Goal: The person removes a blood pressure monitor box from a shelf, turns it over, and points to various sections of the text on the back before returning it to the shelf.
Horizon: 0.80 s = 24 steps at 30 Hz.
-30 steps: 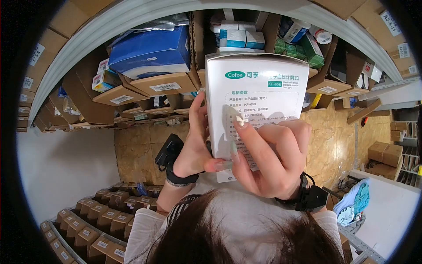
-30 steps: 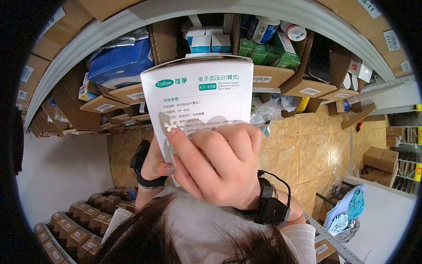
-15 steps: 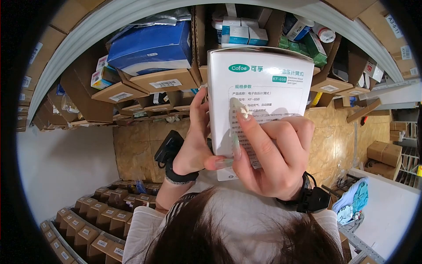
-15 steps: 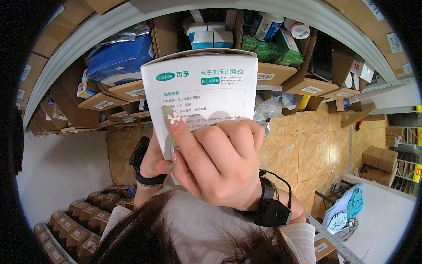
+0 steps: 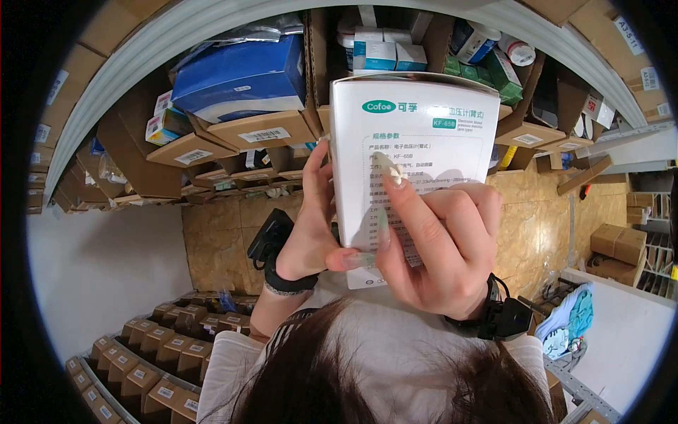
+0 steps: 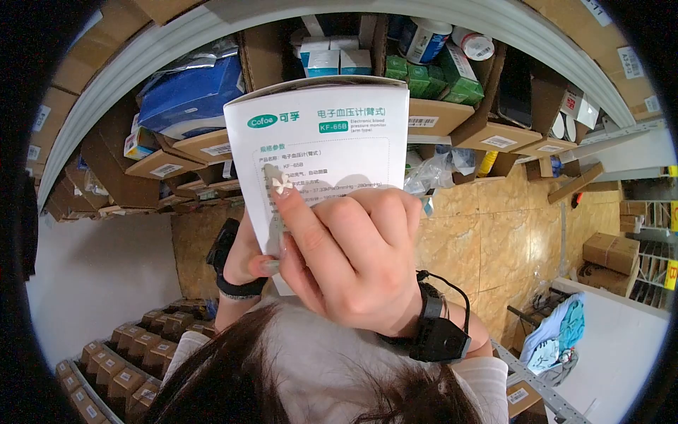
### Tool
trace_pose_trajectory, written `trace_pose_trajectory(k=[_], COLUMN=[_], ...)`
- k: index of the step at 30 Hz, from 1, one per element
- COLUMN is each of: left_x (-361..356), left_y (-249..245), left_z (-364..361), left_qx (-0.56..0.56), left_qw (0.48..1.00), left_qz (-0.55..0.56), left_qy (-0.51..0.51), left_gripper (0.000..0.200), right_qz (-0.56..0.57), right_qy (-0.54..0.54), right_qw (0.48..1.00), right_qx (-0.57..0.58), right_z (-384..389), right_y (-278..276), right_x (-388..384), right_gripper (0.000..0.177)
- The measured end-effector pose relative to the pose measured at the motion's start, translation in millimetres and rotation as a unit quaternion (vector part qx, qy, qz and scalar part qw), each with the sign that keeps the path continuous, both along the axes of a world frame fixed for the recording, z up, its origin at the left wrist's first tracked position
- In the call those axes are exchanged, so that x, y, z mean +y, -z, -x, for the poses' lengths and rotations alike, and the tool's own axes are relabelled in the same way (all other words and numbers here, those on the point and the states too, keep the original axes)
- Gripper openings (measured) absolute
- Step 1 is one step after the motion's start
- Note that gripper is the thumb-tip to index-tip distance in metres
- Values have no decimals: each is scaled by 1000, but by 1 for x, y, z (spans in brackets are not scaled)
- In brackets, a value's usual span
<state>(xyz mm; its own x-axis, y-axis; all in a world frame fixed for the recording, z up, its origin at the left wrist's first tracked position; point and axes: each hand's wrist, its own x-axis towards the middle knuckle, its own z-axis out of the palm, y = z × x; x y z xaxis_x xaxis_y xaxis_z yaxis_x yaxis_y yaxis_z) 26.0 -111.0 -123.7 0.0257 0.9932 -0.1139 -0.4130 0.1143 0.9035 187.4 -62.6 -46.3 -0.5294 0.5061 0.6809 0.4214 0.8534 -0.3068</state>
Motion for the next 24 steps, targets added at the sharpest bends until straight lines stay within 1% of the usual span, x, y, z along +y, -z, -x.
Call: trace_pose_trajectory(k=[6, 8, 11, 18, 20, 24], left_x=[1, 1, 0, -2, -3, -2], left_y=[-3, -7, 1, -3, -3, -6], left_z=[-1, -2, -1, -2, -2, -4], left_qx=[-8, -5, -2, 11, -11, -7], left_qw=[1000, 1000, 1000, 999, 998, 999], left_qz=[4, 24, 27, 43, 53, 45], left_qy=[-7, -11, -7, -11, -12, -15], left_gripper=[145, 146, 145, 144, 143, 143], right_qz=[2, -3, -1, 2, 4, 4], right_qy=[6, 10, 10, 9, 5, 9], right_qw=[1000, 1000, 1000, 1000, 1000, 1000], right_qx=[-2, -2, -6, -12, -17, -13], right_z=[-2, -2, -3, -8, -10, -11], right_y=[0, 0, -2, -4, -6, -6], right_x=[1, 2, 1, 3, 3, 3], right_gripper=[43, 43, 43, 38, 37, 36])
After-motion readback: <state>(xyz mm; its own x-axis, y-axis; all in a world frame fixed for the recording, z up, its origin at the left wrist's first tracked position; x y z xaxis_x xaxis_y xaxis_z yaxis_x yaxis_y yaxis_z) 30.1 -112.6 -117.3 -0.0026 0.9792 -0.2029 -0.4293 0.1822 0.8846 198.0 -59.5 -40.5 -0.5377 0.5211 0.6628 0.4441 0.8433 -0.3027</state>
